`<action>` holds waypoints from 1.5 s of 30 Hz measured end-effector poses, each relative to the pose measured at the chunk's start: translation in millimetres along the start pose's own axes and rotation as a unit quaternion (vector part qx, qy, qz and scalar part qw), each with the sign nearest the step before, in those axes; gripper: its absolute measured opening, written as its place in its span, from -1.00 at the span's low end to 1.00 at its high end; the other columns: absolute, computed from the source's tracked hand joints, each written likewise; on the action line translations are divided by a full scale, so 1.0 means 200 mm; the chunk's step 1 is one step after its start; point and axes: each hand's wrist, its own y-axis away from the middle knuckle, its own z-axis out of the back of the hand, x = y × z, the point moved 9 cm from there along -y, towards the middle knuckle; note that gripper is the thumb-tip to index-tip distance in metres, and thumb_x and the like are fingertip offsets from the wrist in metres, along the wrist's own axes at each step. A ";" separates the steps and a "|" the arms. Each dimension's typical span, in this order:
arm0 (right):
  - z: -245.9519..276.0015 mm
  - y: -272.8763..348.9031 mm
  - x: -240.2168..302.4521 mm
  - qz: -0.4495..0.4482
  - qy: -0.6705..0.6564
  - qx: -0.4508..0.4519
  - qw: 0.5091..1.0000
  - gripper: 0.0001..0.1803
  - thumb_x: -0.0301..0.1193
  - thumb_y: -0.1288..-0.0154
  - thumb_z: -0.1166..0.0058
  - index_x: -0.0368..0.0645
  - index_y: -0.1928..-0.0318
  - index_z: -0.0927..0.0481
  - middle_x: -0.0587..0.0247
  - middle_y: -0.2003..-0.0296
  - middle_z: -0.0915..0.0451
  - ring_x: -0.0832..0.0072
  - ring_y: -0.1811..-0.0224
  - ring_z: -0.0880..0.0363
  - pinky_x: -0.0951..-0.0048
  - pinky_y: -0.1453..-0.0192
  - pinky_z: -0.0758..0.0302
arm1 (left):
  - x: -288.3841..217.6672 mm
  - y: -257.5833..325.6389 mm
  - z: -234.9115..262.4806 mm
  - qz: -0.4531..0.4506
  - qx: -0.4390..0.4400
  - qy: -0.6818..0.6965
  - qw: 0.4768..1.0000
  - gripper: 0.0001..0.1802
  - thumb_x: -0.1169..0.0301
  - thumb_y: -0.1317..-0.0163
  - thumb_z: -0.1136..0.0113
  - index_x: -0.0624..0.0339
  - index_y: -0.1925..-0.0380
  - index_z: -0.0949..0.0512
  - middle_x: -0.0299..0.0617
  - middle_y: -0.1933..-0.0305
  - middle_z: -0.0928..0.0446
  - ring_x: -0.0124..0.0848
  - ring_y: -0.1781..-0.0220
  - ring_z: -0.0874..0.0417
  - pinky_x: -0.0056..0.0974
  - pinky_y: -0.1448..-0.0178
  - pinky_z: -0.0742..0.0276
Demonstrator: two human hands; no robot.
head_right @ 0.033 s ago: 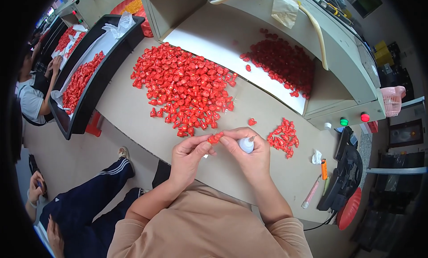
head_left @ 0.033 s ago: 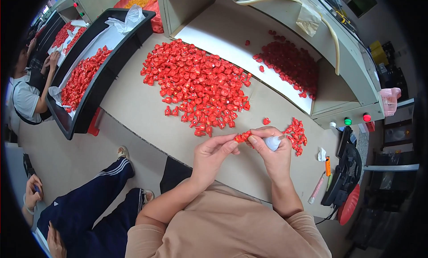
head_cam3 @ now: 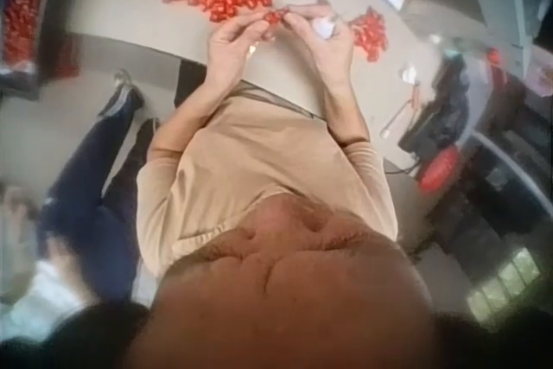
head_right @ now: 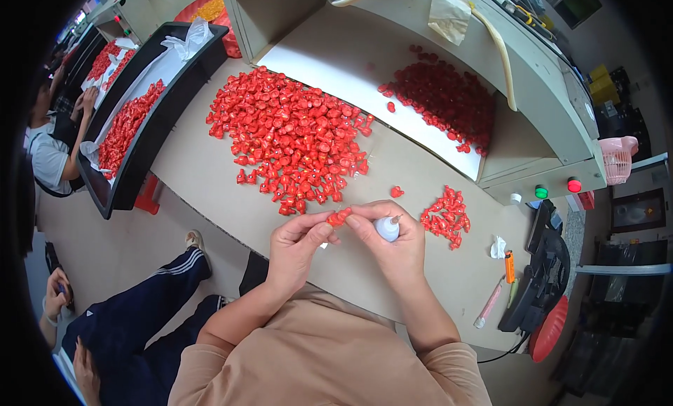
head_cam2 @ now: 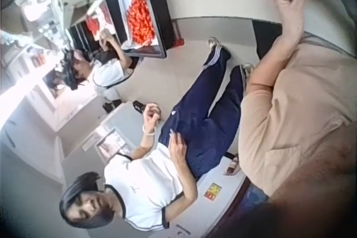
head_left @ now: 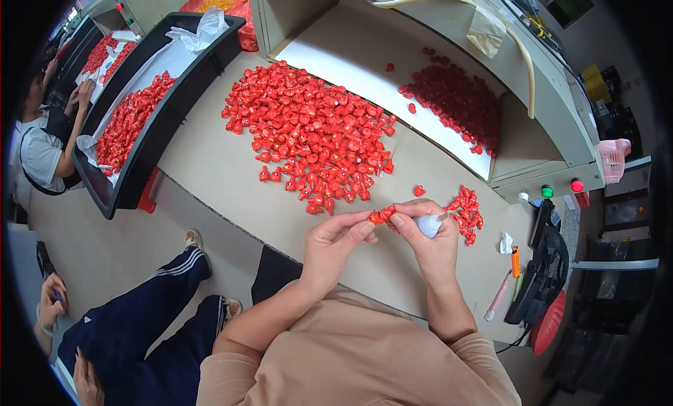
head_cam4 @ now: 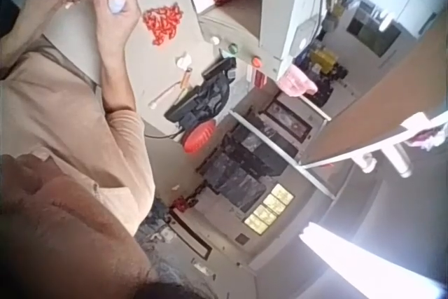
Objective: The person glues small red plastic components together at a workbench using a glue bottle.
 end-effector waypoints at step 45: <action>-0.02 0.01 0.15 0.219 0.150 0.138 0.954 -0.75 -0.71 0.00 -0.29 -0.24 0.26 -0.66 0.15 0.28 -0.67 0.39 0.24 -0.68 0.46 0.19 -0.60 | 0.11 0.06 -0.07 0.260 0.116 0.160 0.945 -0.76 0.28 -0.38 -0.09 0.20 0.10 -0.55 -0.23 0.28 -0.59 -0.52 0.30 -0.59 -0.26 0.10 -0.63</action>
